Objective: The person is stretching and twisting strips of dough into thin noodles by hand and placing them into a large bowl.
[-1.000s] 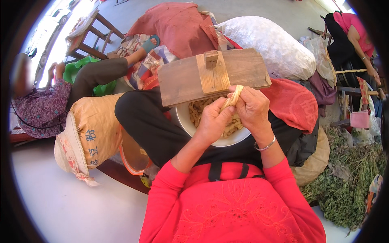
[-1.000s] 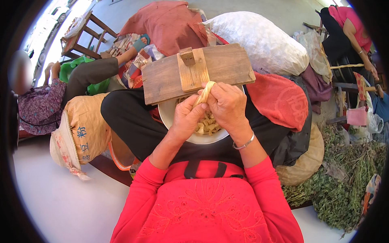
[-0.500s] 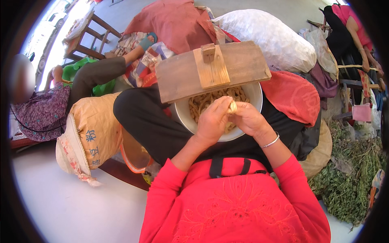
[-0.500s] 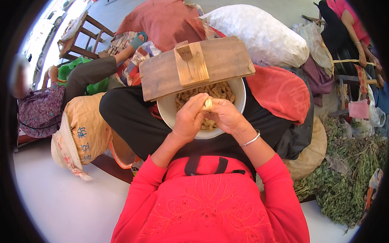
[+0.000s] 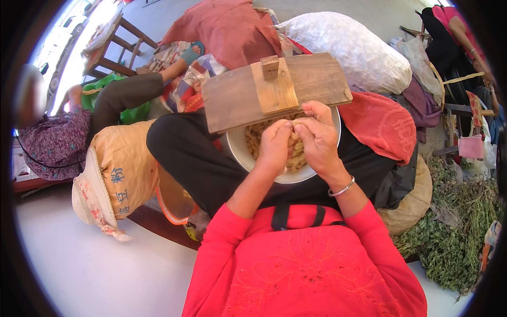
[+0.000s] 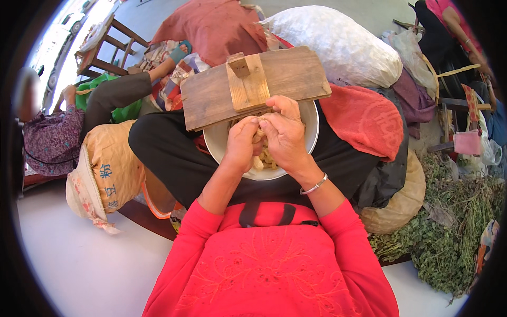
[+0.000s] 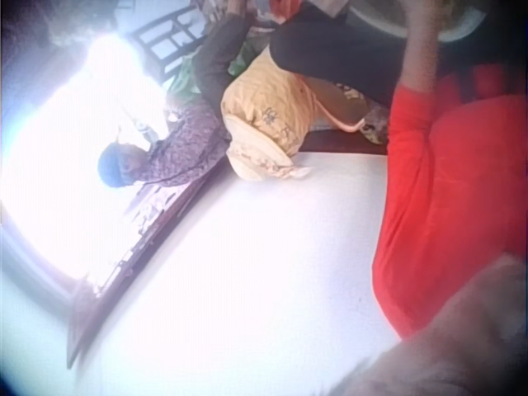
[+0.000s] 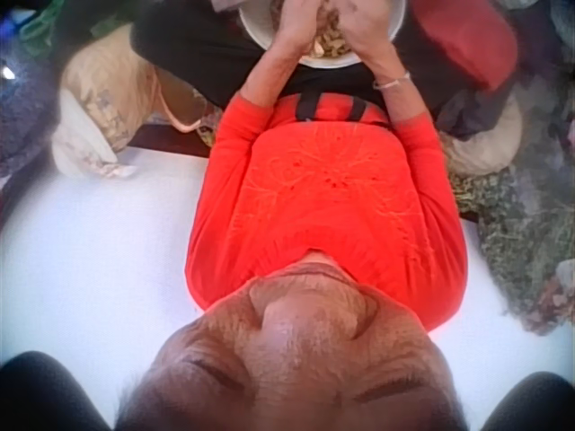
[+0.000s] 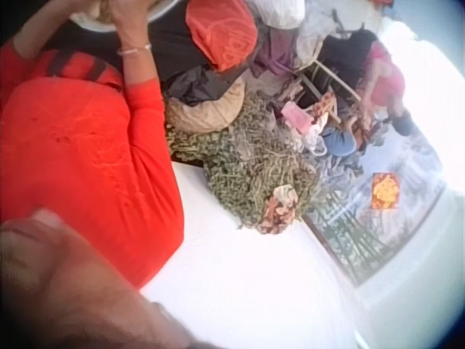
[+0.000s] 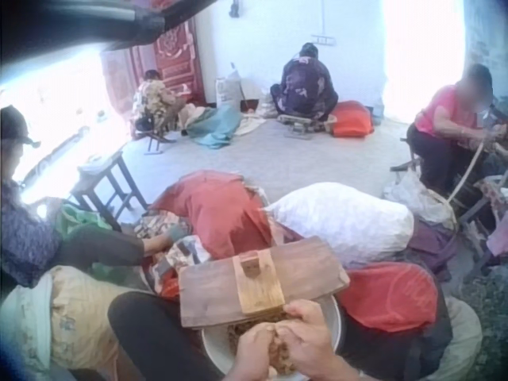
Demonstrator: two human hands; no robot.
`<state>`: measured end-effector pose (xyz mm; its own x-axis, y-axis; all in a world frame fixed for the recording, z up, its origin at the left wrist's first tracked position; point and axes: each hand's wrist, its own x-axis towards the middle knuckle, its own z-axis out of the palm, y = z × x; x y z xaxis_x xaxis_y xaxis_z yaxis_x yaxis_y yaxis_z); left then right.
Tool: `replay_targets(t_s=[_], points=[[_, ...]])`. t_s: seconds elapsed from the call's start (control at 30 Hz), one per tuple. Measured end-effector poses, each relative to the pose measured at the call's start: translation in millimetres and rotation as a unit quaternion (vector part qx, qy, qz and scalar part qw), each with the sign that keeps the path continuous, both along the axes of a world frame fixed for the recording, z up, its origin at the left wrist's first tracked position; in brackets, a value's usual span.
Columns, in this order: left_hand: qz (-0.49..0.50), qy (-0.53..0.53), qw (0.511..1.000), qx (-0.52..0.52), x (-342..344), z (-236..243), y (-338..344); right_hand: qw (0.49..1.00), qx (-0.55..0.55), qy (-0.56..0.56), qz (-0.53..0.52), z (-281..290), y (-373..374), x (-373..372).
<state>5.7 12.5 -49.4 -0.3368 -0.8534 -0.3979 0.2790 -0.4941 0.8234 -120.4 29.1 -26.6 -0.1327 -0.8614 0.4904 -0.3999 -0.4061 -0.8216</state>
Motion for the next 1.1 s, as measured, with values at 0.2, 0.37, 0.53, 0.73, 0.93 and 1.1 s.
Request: replay_targets(t_s=[0.2, 0.37, 0.53, 0.73, 0.93, 1.1], points=[[-0.019, 0.072, 0.994, 0.078, 14.8, 12.8, 46.5, 0.99, 0.081, -0.118, -0.017, -6.5, -4.0, -11.4], [-0.016, -0.355, 0.826, -0.437, 34.1, 20.8, 23.7, 0.928, 0.168, -0.326, 0.06, -5.0, -12.1, -32.8], [-0.042, -0.408, 0.73, -0.546, 43.2, 36.4, 2.3, 0.958, 0.223, 0.011, 0.181, 20.3, -15.6, -49.5], [-0.091, -0.263, 0.893, -0.354, 45.1, 38.3, -16.5, 0.932, 0.296, 0.038, 0.205, 35.0, -13.6, -56.9], [-0.131, -0.152, 0.948, -0.247, 64.4, 32.3, -51.0, 0.966, 0.206, 0.073, 0.134, 23.8, -25.4, -61.7], [-0.119, -0.149, 0.954, -0.232, 64.2, 30.1, -83.9, 0.974, 0.191, 0.096, 0.074, 19.5, -55.4, -56.6]])
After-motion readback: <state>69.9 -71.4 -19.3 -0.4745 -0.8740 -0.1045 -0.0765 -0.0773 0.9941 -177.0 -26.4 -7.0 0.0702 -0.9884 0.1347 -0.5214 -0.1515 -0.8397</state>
